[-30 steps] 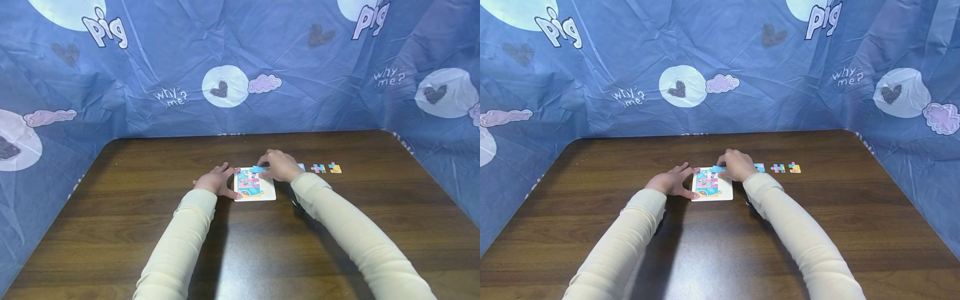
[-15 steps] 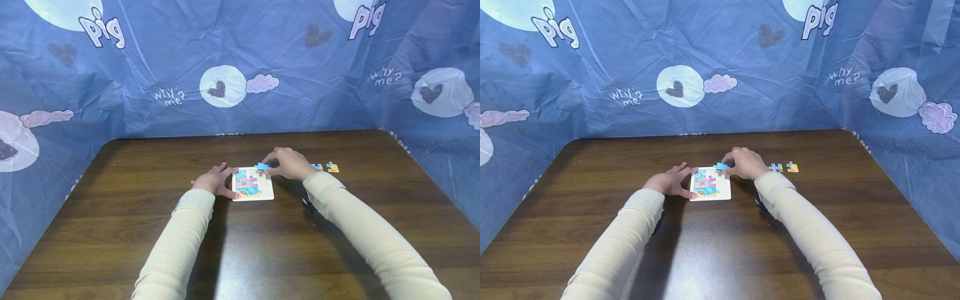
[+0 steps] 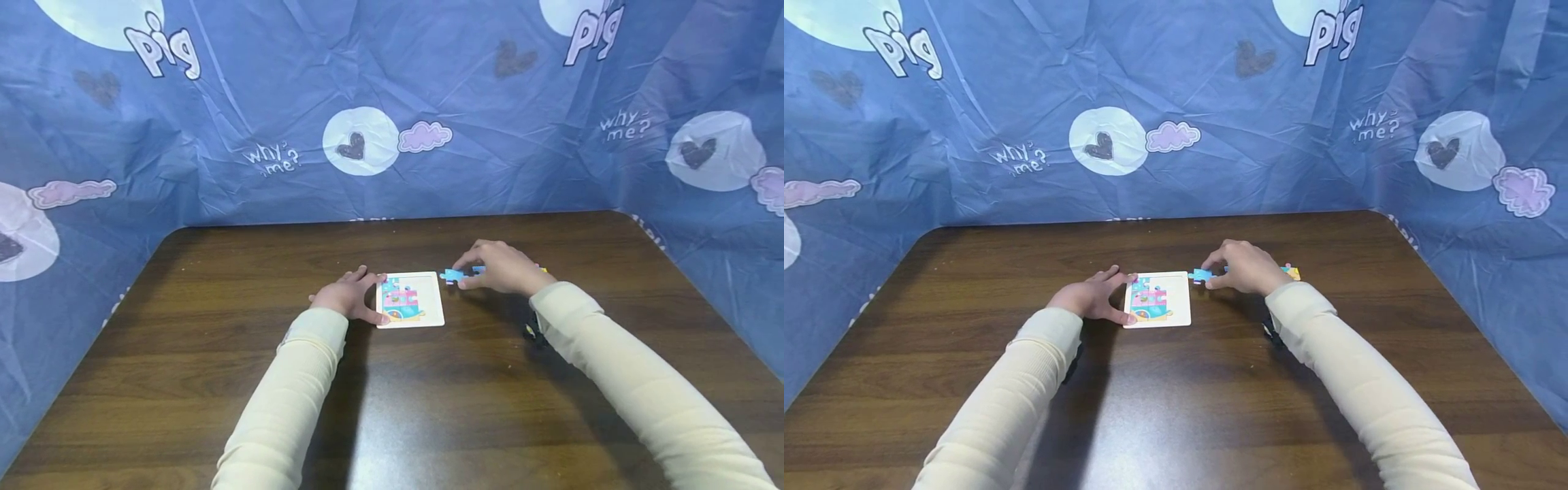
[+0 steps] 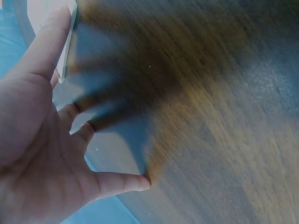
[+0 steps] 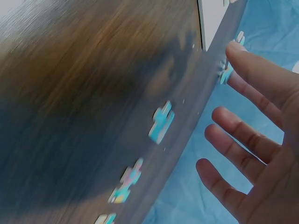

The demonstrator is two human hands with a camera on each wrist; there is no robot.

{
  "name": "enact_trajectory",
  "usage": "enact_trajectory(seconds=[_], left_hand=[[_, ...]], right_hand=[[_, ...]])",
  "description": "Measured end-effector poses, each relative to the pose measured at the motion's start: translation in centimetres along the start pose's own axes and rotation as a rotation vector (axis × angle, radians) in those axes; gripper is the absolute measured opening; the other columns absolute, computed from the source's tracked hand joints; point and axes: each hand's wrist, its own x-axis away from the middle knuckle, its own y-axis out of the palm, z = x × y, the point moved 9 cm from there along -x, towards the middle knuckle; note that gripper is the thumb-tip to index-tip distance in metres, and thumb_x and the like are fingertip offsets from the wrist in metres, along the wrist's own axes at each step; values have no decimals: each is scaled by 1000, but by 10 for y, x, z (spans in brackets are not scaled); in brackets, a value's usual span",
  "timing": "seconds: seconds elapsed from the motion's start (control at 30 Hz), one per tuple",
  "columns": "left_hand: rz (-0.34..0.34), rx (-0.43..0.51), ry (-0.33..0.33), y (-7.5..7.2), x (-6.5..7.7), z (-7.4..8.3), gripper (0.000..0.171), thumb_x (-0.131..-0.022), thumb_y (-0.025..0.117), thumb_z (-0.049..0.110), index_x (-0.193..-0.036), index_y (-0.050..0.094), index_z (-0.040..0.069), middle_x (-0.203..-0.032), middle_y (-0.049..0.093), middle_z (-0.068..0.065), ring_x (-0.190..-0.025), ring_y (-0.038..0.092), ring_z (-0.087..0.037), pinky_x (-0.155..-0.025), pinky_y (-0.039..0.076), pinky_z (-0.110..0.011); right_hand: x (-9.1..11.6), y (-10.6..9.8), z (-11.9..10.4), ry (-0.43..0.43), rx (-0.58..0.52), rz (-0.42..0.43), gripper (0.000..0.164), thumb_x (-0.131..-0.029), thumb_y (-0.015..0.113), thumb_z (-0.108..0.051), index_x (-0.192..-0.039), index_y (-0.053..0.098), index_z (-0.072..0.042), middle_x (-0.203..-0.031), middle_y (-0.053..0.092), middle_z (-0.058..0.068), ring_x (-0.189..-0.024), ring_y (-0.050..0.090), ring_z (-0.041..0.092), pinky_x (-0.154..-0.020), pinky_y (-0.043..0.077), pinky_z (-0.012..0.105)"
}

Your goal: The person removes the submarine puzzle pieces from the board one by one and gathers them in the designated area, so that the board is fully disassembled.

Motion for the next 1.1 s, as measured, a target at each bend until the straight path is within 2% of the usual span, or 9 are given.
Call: enact_trajectory(seconds=[0.27,0.57,0.77,1.0,1.1], left_hand=[[-8,-3,-13,2,-3,-2,90,-90,77,42,-162,26,26,-171,6,-7,-156,8,-31,-102,22,-84],[-8,-3,-15,1,-3,-2,90,-90,78,42,-162,26,27,-171,7,-8,-156,8,-31,-103,22,-83],[-9,2,-16,1,-3,-2,90,-90,78,41,-162,26,26,-171,7,-8,-156,8,-31,-103,22,-83],[-10,-1,-15,1,-5,-2,90,-90,78,40,-162,26,27,-171,7,-8,-156,10,-31,-102,22,-84],[-3,-5,-21,5,-14,-7,91,-89,79,41,-162,26,28,-171,8,-7,-156,10,-31,-102,23,-84]], right_hand=[[18,-5,17,6,-5,14,32,-88,81,-25,-117,77,-12,-114,67,16,-104,63,36,-90,50,54],[37,-3,29,16,24,-3,34,-88,81,-27,-119,77,-13,-114,67,15,-107,64,38,-92,51,56],[43,3,33,10,36,-12,31,-88,81,-26,-116,78,-13,-113,67,13,-107,64,36,-90,51,57],[47,9,37,33,67,-1,33,-88,81,-27,-119,77,-15,-117,67,13,-111,64,38,-90,51,60],[47,10,38,44,77,2,34,-88,81,-27,-120,77,-15,-117,66,14,-111,64,38,-89,52,61]])
